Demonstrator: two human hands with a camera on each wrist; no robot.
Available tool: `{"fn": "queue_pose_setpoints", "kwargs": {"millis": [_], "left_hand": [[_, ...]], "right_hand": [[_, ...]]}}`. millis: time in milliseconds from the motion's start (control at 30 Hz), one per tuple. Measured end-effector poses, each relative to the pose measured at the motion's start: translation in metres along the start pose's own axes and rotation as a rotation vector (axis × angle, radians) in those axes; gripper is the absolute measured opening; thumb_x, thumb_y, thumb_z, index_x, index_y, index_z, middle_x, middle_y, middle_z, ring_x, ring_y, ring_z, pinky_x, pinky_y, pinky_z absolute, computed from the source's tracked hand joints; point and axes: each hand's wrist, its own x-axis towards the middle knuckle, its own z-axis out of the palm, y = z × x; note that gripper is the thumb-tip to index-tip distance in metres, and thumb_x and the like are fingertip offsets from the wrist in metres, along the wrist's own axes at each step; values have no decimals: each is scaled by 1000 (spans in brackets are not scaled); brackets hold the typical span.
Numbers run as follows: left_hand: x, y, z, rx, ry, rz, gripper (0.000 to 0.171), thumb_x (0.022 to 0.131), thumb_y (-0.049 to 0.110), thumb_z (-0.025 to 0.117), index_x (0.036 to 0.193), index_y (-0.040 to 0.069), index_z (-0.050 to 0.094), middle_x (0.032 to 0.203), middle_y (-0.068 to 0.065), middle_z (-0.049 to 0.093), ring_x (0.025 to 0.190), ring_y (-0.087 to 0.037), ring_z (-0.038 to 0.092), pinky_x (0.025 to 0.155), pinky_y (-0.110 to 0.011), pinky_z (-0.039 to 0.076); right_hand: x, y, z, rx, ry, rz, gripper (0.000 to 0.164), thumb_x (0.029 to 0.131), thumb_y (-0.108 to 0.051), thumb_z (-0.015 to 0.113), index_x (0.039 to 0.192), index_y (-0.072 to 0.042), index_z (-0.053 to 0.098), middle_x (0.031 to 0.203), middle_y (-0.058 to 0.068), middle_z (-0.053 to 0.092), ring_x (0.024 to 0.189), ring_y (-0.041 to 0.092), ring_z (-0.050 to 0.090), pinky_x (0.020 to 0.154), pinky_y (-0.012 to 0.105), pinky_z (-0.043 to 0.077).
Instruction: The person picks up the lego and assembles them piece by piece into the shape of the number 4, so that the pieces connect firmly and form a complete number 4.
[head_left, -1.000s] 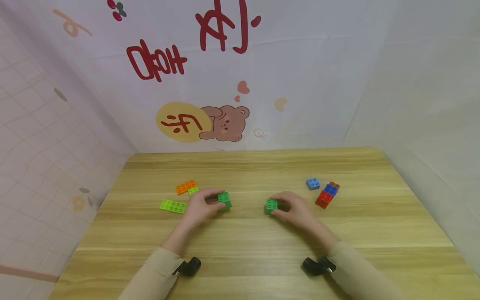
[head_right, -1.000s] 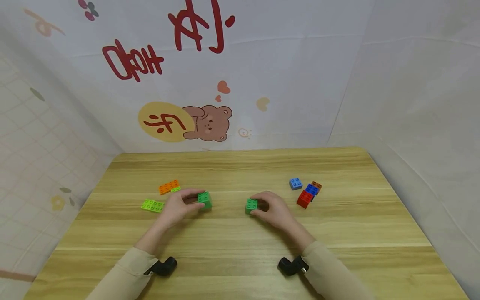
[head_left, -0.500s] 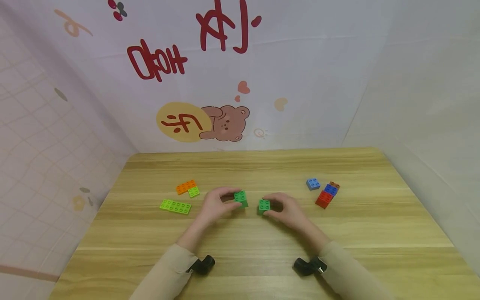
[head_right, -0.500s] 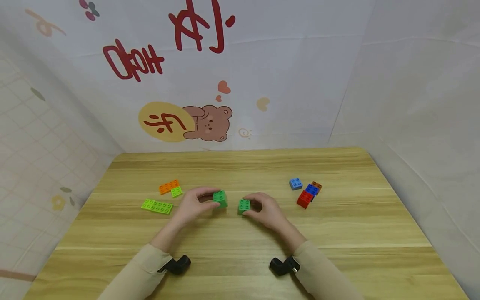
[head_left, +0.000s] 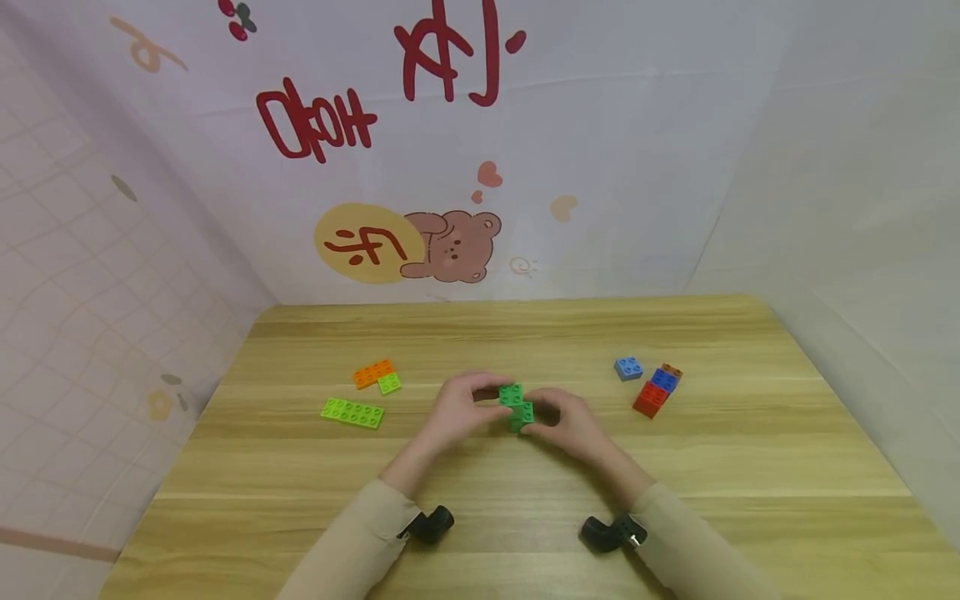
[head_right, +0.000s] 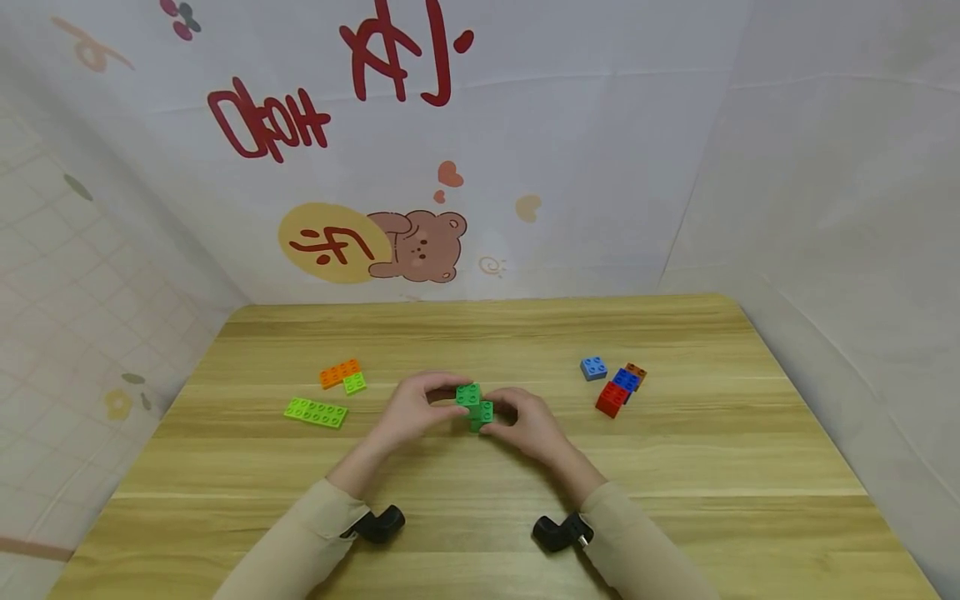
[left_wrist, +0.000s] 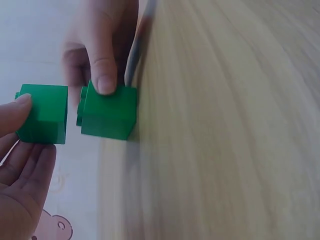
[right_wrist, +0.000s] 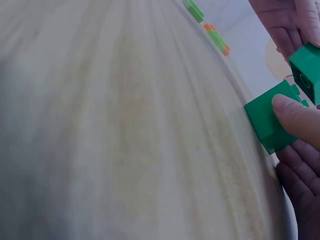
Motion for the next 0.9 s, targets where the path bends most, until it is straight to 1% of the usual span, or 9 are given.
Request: {"fn": "queue_pose_setpoints", "kwargs": {"millis": [100,267,433,633,900], "left_hand": [[3,2,5,18,-17,22,36,81,0,80,116,-1,71,112,-12,68,103,-29,65,93,-46,52],[6,3,11,37,-33,25,35,82,0,79,116,0,71,109,-11,68,102,-27,66,93,-43,53],[6,0,15,45,-24,25,35,81,-2,79,115,-1,71,108,-10,68,102,-27,66,92,-43,53],[6,0,17,67,-18,50,34,81,-3,79,114,-1,71,107,-10,68,102,-26,66,92,-43,53],[5,3,18,103,-16,28,35,81,-2,80,115,1,72,107,-9,67,102,-25,66,92,-41,54]], "right_hand": [[0,1,0,4,3,-1,42,78,-16,86,117,-9,71,115,3,69,110,24,62,97,46,49],[0,1,0,18,-3,-4,40,78,-17,86,115,-11,72,114,0,69,110,22,62,98,45,48],[1,1,1,36,3,-2,39,77,-17,87,113,-11,72,112,0,70,108,21,62,97,44,49],[1,1,1,59,0,5,39,77,-17,87,113,-10,72,112,0,70,108,22,62,98,44,48],[1,1,1,67,-5,22,39,77,-16,87,113,-9,71,112,1,70,110,23,62,100,44,46]]}}
